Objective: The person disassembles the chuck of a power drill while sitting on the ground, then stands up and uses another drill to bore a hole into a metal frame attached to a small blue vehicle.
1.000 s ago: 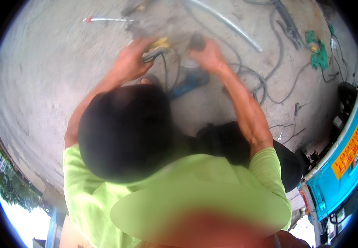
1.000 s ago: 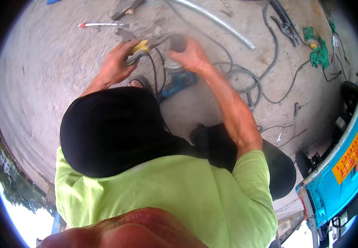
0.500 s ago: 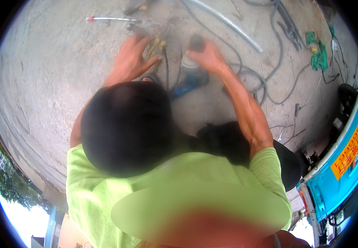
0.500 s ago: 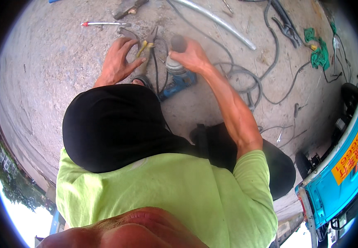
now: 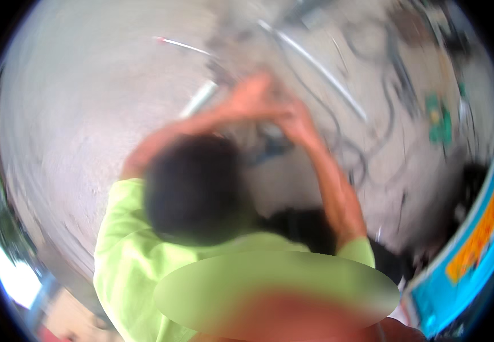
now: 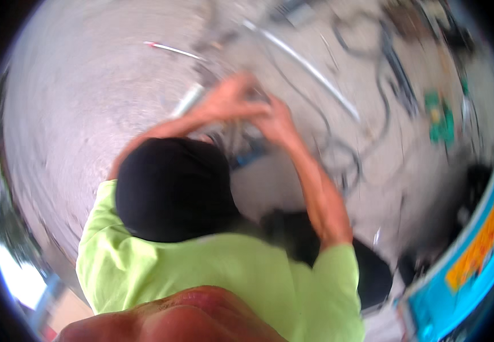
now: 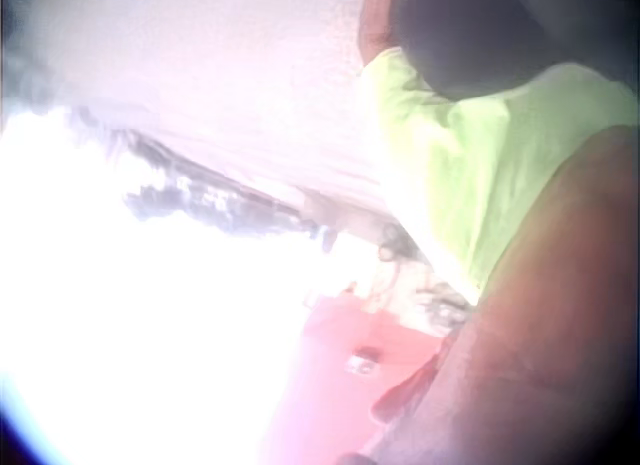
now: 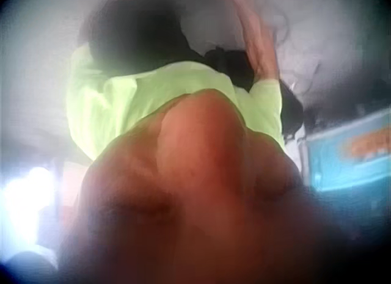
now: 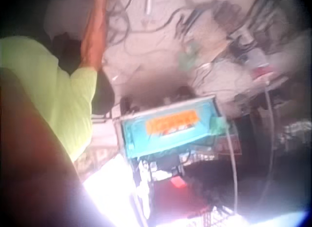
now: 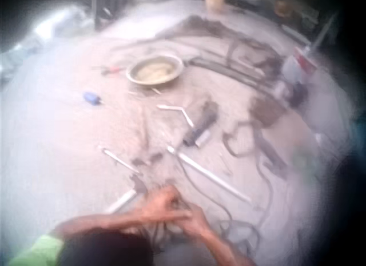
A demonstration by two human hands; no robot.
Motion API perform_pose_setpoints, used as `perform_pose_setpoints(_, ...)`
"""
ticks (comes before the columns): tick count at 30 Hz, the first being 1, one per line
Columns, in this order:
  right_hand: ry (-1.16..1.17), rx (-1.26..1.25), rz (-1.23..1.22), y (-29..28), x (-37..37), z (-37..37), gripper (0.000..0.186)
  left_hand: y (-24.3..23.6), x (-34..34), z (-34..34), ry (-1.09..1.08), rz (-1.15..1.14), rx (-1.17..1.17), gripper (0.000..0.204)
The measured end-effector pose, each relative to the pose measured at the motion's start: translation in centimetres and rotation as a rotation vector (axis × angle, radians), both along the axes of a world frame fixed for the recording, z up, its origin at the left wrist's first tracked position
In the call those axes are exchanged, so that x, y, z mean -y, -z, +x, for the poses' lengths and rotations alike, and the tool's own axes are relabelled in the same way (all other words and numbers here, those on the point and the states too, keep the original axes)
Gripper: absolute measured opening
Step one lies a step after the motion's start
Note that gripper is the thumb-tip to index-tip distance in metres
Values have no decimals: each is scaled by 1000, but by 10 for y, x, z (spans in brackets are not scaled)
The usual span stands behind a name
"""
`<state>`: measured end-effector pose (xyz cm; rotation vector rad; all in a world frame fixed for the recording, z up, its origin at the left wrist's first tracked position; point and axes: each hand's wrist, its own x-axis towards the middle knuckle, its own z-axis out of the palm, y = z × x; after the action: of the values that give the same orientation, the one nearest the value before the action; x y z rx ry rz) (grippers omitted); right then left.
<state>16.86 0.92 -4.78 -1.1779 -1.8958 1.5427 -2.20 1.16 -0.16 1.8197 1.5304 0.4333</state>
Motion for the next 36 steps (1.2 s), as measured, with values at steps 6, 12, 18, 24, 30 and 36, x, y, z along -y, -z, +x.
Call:
perform_pose_setpoints(6, 166, 86, -150, -3, 36, 34, 45, -5, 22, 27, 265, -46, 331, 52)
perform_pose_setpoints(12, 157, 129, -232, -28, 40, 19, 42, -9, 24, 20, 271, -51, 168, 45)
perform_pose_setpoints(18, 149, 163, -197, -26, 43, 22, 39, -14, 25, 21, 323, -4, 139, 44)
perform_pose_setpoints(24, 37, 91, -200, -17, 43, 29, 40, -20, 15, 24, 516, 159, 134, 41)
perform_pose_setpoints(30, 115, 82, -134, -17, 48, 21, 45, -16, 12, 31, 550, 291, 41, 38)
perform_pose_setpoints(36, 158, 170, 66, -10, 56, 15, 36, -7, 20, 38, 409, 289, -11, 34)
